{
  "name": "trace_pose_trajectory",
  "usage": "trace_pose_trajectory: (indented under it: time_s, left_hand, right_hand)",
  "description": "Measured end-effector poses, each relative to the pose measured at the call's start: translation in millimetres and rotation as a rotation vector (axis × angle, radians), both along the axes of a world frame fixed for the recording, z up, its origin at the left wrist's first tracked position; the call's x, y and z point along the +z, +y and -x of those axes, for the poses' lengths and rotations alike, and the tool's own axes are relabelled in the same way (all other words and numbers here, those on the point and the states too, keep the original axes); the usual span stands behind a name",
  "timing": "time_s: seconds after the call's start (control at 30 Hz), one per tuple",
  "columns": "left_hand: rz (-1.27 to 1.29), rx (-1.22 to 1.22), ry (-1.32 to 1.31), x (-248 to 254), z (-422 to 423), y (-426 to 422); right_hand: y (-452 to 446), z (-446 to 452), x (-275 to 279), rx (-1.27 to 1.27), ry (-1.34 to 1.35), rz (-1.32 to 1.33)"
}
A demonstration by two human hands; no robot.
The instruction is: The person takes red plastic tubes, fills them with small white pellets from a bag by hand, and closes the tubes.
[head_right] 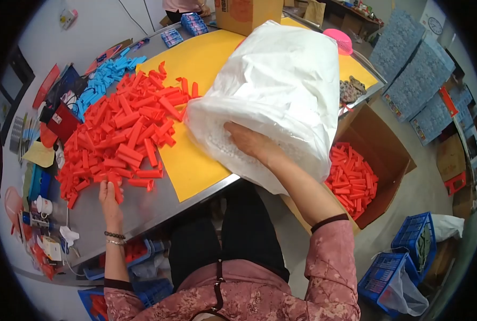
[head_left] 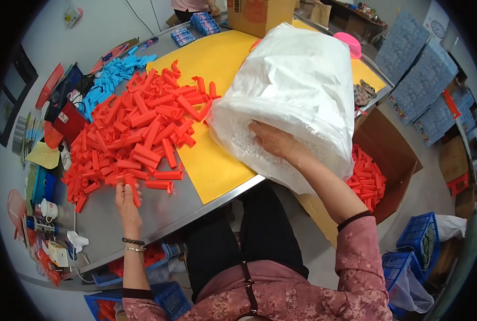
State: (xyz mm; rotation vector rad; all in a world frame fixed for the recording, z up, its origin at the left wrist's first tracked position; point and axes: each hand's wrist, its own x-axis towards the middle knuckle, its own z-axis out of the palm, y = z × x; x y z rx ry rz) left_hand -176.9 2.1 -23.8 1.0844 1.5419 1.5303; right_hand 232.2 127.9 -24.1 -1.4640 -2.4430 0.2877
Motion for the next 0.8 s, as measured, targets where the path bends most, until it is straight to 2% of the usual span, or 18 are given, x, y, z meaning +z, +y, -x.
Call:
trace_pose_trajectory:
  time_s: [0.03,0.13,0.17,0.23,0.3,0.33,0.4,0.5,0.6,0.7,0.8]
  left_hand:
    - [-0.016,-0.049,-0.039,10,-17,-2]
    - [-0.06,-0.188,-0.183,32,-79,-1]
    - [-0.059,-0.232,-0.248,36,-99,-1]
    - [-0.042,-0.444,-0.162,34,-127,8]
    - [-0.063,-0.522,-0.018,30,-157,17]
    - [0.017,-0.547,0.096,28,-164,23]
    - [-0.091,-0.56,0.605,37,-184,36]
    - [-0.295,-0.521,0.812,20,-211,67]
    - [-0.06,-0.503,1.067,29,-238,84]
    - [0.042,-0.567,1.265,16,-258,106]
    - [0.008,-0.578,1.261,13,-275,112]
  right_hand:
    - [3,-6,-10,0.015,-0.027,-0.046]
    - [-18,-11,16,-0.104,-0.088,-0.038]
    - [-19,-16,8,-0.118,-0.007,-0.035]
    - [-21,-27,-18,-0.155,0.16,-0.02]
    - [-42,-29,-3,-0.155,0.146,-0.158]
    - [-47,-30,7,-0.153,0.136,-0.238]
    - [-53,-36,6,-0.214,0.132,-0.221]
    - [-55,-45,0,-0.262,0.107,-0.208]
    - [-50,-45,2,-0.289,0.076,-0.162]
    - [-42,-43,9,-0.316,0.081,-0.027]
    - [-35,-35,11,-0.337,0.084,0.035]
